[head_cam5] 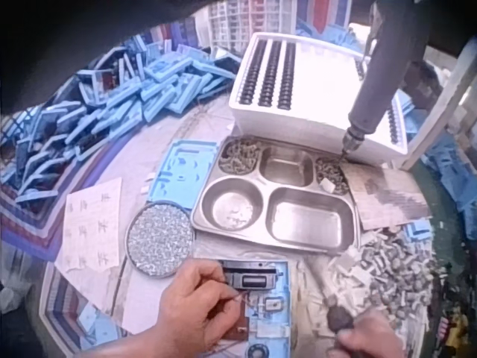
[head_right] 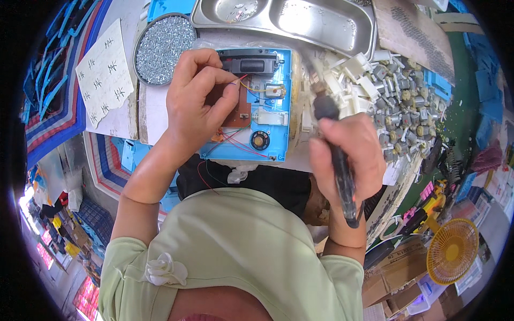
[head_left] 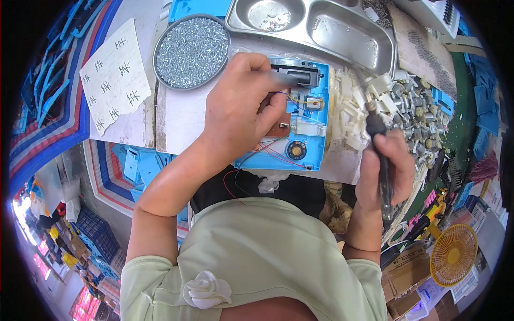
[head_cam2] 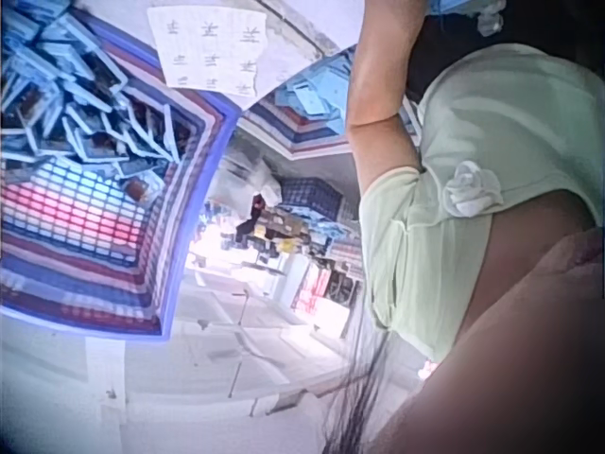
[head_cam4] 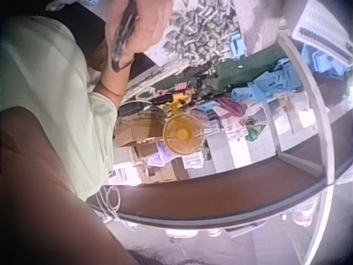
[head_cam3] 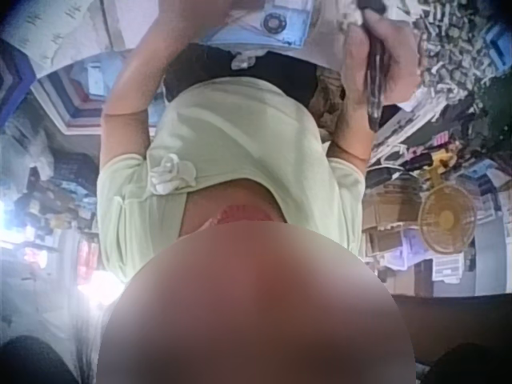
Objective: Assembling electronic components into a blue plastic casing, involving soldering and manual part placement.
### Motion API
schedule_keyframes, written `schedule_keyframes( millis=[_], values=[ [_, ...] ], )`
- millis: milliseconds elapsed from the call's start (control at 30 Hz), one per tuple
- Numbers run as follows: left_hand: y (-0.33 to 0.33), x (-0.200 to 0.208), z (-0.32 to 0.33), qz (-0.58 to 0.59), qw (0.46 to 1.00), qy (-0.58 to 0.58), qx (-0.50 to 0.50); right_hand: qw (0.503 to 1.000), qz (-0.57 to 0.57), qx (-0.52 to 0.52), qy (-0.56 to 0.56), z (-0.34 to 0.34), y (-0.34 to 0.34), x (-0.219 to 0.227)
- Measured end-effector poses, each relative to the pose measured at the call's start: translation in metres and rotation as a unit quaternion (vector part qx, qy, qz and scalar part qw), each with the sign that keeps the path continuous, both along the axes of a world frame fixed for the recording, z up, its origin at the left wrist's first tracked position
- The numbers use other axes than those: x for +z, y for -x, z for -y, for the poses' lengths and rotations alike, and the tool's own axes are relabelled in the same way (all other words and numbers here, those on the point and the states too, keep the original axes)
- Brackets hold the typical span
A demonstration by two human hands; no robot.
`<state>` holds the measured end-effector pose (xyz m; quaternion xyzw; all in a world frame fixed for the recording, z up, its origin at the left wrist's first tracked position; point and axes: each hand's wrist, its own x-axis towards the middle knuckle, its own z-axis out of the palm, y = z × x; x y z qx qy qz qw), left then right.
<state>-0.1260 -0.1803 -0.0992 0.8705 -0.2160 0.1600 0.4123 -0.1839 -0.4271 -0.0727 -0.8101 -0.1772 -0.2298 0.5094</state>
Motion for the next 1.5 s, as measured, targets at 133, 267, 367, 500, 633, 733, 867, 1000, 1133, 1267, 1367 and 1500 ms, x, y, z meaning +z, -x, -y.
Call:
schedule_keyframes(
  millis=[133,267,367,500,633,733,867,1000,1133,1267,1367,1500],
  values=[
    [0.0,-0.004,0.001,0.022,1.0,-0.002,-0.001,0.999,-0.019,0.027,0.02,-0.004,0.007,0.003],
    [0.002,-0.007,-0.001,0.02,1.0,0.002,0.007,0.997,-0.023,0.058,0.052,-0.005,0.004,0.003],
    [0.002,-0.009,-0.001,0.029,1.0,0.004,0.008,0.995,-0.018,0.077,0.059,-0.01,0.003,0.001],
    [0.002,-0.007,-0.001,0.029,0.999,-0.005,0.013,0.993,-0.008,0.092,0.067,-0.015,0.0,-0.002],
    [0.002,-0.008,-0.001,0.027,1.0,-0.004,0.014,0.993,-0.008,0.097,0.071,-0.017,-0.003,-0.003],
    [0.002,-0.008,-0.001,0.032,0.999,-0.006,0.014,0.993,-0.006,0.097,0.071,-0.019,-0.003,-0.004],
    [0.002,-0.007,-0.001,0.033,0.999,-0.006,0.012,0.992,-0.004,0.095,0.08,-0.019,-0.005,-0.006],
    [0.002,-0.008,-0.001,0.031,0.999,0.009,0.011,0.992,0.001,0.095,0.086,-0.019,-0.006,-0.007],
    [0.002,-0.007,-0.001,0.031,0.999,0.002,0.01,0.986,0.019,0.107,0.126,-0.017,-0.007,-0.005],
    [0.002,-0.007,-0.001,0.031,0.999,-0.002,0.008,0.985,0.014,0.115,0.13,-0.013,-0.005,-0.005],
    [0.002,-0.008,-0.001,0.032,0.999,0.002,0.01,0.985,0.009,0.113,0.126,-0.012,-0.004,-0.004],
    [0.002,-0.009,0.0,0.038,0.999,0.0,0.015,0.987,0.013,0.111,0.119,-0.011,-0.003,-0.007]
  ],
)
